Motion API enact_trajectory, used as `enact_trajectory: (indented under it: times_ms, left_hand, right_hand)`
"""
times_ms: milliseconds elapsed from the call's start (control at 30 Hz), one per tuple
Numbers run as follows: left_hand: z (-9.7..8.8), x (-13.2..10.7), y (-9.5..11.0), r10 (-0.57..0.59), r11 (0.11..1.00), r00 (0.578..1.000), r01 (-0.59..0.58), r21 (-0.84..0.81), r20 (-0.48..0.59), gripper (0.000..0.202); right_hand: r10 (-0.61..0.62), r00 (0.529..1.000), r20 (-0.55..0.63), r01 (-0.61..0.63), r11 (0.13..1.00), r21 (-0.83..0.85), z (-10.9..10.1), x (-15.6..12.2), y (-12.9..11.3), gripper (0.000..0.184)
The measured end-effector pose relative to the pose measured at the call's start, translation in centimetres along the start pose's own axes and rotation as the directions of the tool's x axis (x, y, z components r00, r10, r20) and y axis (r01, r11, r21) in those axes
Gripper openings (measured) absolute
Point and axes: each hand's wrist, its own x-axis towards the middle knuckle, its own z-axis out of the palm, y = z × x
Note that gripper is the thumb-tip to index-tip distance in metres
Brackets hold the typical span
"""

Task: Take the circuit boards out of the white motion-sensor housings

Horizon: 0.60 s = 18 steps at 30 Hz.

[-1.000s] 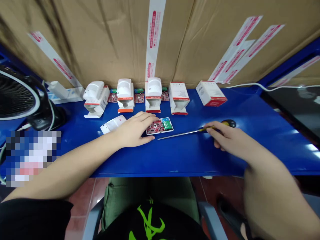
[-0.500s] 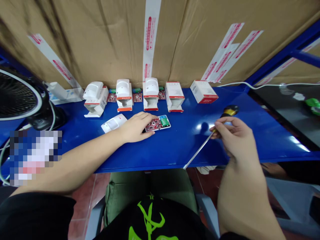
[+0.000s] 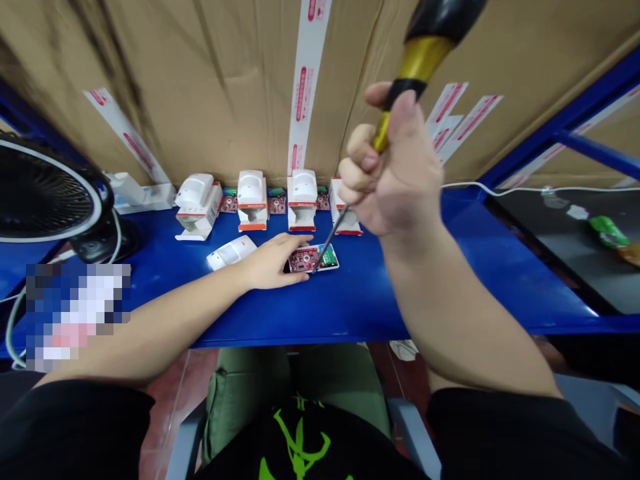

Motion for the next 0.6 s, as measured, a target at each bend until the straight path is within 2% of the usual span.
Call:
enact_trajectory:
  times_ms: [67, 200, 433, 600]
  left_hand:
    - [0.0, 0.0, -0.1, 0.011, 1.0, 1.0, -0.011, -0.016, -0.012, 0.07]
    - [0.0, -0.1, -0.3, 0.048, 0.998, 0.999, -0.049, -0.034, -0.016, 0.064]
    - [-0.2, 0.1, 0.0, 0.048, 0.998, 0.999, -0.048, -0.042, -0.004, 0.055]
    - [-0.1, 0.2, -0.2, 0.034, 0.998, 0.999, -0.034, -0.046, -0.008, 0.051]
  right_hand:
    - [0.009, 1.0, 0.015, -0.01, 0.998, 0.055, 1.3, 1.2, 1.3, 0.054]
    - [0.059, 0.997, 0.058, -0.062, 0.997, 0.049, 2.6, 2.1, 3.2, 0.06]
    - [0.114, 0.982, 0.152, -0.119, 0.993, 0.023, 2.4, 2.0, 4.3, 0.051]
    - [0.138, 0.984, 0.11, -0.137, 0.99, -0.016, 2.5, 1.9, 4.4, 0.051]
